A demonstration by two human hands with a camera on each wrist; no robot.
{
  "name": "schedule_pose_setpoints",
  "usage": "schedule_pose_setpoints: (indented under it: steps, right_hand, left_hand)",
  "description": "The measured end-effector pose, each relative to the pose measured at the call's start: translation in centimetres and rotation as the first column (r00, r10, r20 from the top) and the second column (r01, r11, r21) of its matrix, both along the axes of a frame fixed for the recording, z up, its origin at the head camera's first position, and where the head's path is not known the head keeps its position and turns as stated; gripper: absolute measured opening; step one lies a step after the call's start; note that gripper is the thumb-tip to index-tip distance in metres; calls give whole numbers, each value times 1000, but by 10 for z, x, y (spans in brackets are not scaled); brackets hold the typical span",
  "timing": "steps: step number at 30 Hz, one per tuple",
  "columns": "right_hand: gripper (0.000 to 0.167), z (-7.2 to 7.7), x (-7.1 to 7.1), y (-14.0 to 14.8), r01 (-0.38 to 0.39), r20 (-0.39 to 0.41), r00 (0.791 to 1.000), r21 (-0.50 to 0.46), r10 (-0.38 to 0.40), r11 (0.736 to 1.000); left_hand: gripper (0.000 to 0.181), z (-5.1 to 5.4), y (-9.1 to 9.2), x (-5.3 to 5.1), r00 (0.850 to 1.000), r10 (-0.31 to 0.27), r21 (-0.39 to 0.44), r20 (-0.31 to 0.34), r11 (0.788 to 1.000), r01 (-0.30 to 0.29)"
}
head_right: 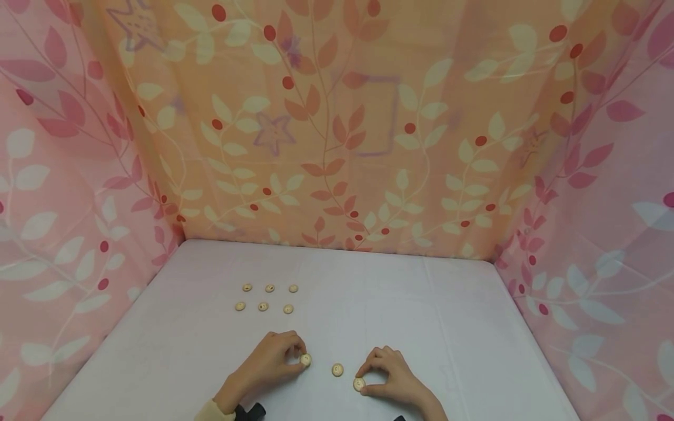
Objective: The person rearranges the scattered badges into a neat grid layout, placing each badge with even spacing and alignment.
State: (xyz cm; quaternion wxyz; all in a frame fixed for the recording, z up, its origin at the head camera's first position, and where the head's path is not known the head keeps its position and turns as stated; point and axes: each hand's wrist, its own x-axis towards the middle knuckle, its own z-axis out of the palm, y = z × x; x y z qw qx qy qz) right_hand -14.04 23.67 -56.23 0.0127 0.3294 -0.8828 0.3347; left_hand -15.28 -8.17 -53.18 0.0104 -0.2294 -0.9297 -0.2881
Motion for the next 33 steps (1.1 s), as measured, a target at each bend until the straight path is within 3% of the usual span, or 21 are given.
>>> schedule_pose_setpoints:
  steps: [5,12,20,33]
  right_hand:
    - [21,0,1,0,-5,-8,1000,-5,4,1000]
    - [21,2,2,0,8,13,1000,3,-8,1000]
    - [20,2,1,0,17,27,999,10,-17,1000]
    - [21,0,0,0,3,-6,1000,6,-3,1000]
  left_hand:
    - [13,0,-10,-3,997,77,18,17,997,-77]
    - [16,0,-25,-11,992,127,39,-8,991,-127]
    - [18,-10,-39,-24,980,193,27,-40,981,-192]
    - [18,-10,-46,-30,970,233,33,-63,972,-231]
